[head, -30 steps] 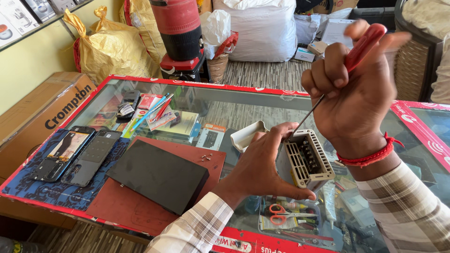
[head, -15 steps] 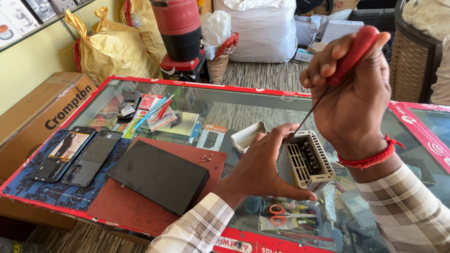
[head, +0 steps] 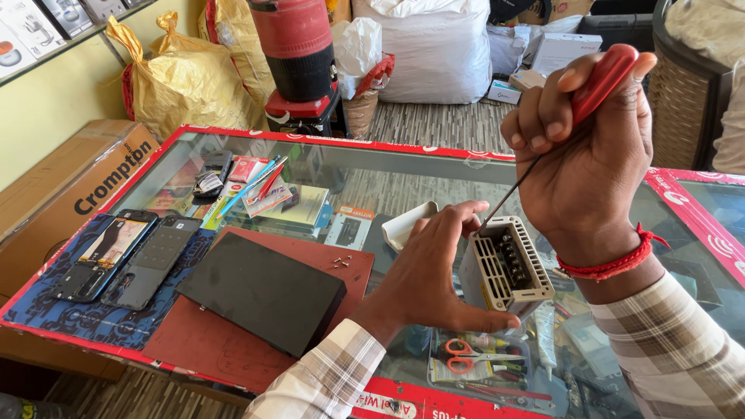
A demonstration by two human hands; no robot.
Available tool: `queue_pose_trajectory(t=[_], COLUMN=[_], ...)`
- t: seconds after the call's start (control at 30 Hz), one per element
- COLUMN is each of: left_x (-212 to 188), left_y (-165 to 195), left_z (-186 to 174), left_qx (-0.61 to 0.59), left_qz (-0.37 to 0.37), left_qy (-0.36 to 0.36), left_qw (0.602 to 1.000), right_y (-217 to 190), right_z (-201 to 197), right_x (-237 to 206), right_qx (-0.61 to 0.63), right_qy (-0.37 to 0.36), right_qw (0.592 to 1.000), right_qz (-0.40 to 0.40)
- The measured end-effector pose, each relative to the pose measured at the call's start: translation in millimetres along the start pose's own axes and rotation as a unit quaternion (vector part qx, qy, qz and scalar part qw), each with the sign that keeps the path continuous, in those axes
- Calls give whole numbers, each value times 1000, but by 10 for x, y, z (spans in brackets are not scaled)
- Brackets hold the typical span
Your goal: The person uses a red-handled screwdriver to remove screws from a white rectangular electronic device. They remove the outer casing and then unscrew and remove an internal metal plate, exposing the internal components.
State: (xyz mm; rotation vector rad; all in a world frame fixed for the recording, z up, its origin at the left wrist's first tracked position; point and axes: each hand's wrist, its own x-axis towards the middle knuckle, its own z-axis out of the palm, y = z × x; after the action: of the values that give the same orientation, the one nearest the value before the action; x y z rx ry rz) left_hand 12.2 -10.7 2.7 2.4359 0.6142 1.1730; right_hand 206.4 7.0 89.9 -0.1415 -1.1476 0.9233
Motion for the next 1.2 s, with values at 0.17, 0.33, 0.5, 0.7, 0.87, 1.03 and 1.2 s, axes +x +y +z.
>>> queue_pose_trajectory(t=[0.17, 0.33, 0.5, 0.7, 0.87, 1.03, 1.2], left_x=[-3, -30, -34, -32, -33, -34, -14], left_y=[-13, -29, -54, -55, -43, -52, -79], left_z=[-2, 17, 33, 25, 14, 4, 1], left_qx=[-3, -24, -43, -52, -53, -70, -99], left_qz=[-2, 0, -6, -8, -3, 17, 43], left_qy=[-1, 10, 8, 13, 20, 33, 71], left_qw=[1000, 1000, 999, 999, 998, 997, 992], right_y=[-12, -42, -46, -48, -62, -185, -377], right_z=[-13, -27, -34, -55, -71, -95, -126], right_x=[0, -2, -4, 0, -7, 20, 55], right_qx=[5, 4, 11, 2, 3, 6, -8], right_qy=[1, 0, 1, 3, 10, 21, 25], right_qw=[1000, 1000, 1000, 1000, 1000, 999, 999], right_qz=[-7, -20, -18, -30, -22, -27, -22])
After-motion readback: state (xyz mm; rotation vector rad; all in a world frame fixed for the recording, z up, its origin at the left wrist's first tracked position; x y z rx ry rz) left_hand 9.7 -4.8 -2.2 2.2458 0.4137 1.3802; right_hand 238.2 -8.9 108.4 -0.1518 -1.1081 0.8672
